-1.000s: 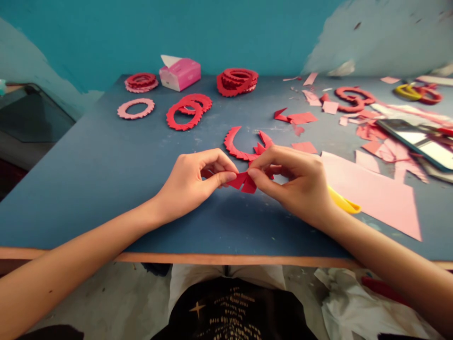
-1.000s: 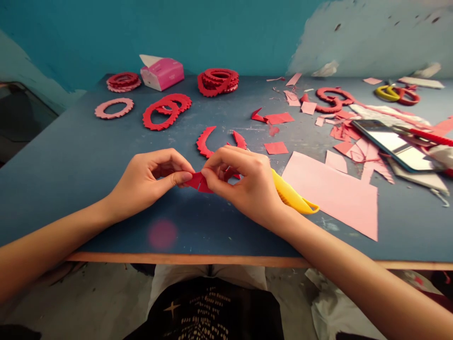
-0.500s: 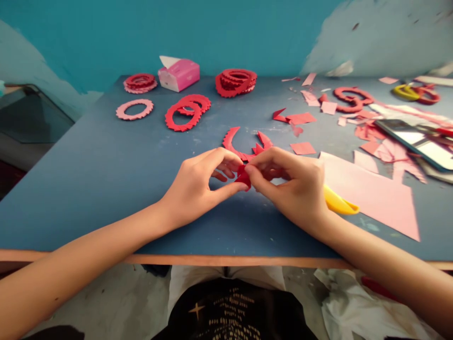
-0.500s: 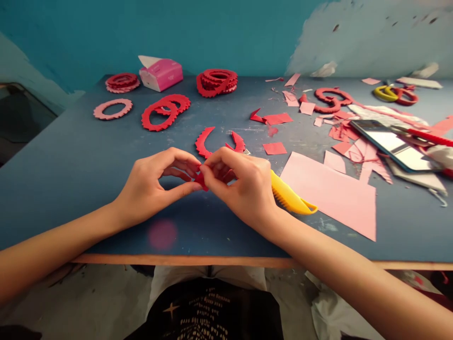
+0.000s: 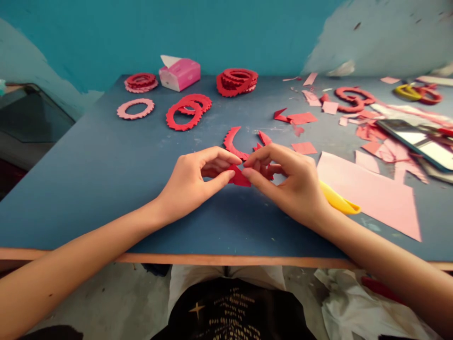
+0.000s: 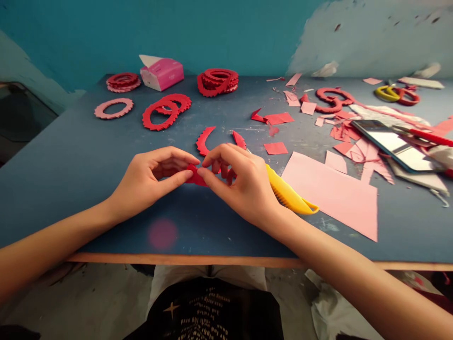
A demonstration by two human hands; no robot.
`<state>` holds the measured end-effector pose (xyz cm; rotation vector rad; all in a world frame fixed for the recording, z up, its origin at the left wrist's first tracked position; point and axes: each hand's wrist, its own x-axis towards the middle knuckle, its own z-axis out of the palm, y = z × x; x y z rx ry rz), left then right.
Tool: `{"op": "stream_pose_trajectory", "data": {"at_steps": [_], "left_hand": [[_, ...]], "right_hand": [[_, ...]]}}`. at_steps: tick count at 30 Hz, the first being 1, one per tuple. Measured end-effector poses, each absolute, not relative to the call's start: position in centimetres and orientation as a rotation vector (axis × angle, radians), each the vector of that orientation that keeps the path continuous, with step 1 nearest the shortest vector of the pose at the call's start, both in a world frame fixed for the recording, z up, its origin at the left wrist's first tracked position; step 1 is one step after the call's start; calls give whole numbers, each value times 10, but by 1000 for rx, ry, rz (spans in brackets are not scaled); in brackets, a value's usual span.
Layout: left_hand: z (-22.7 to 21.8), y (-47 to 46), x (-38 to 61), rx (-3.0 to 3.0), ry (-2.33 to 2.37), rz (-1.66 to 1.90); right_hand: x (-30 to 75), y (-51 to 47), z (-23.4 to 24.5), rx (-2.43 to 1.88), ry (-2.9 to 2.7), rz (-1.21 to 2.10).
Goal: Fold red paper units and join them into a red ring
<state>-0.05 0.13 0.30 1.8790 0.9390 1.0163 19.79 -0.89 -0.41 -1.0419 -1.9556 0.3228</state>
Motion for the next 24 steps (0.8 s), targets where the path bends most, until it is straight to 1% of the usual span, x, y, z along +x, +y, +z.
{"op": "stream_pose_trajectory", "data": {"at_steps": [4, 7, 12, 24], "left_hand": [[4, 2, -2, 1826, 947, 1012], [2, 6, -3, 1775, 946, 971], [-1, 10, -4, 1705, 966, 869], [1, 10, -7, 1651, 947, 821]], "right_hand": [[199, -8, -3, -1059, -2029, 452], [200, -7, -4, -1081, -2018, 477], [199, -6, -6, -1034, -2042, 438], [201, -6, -5, -1006, -2106, 361]]}}
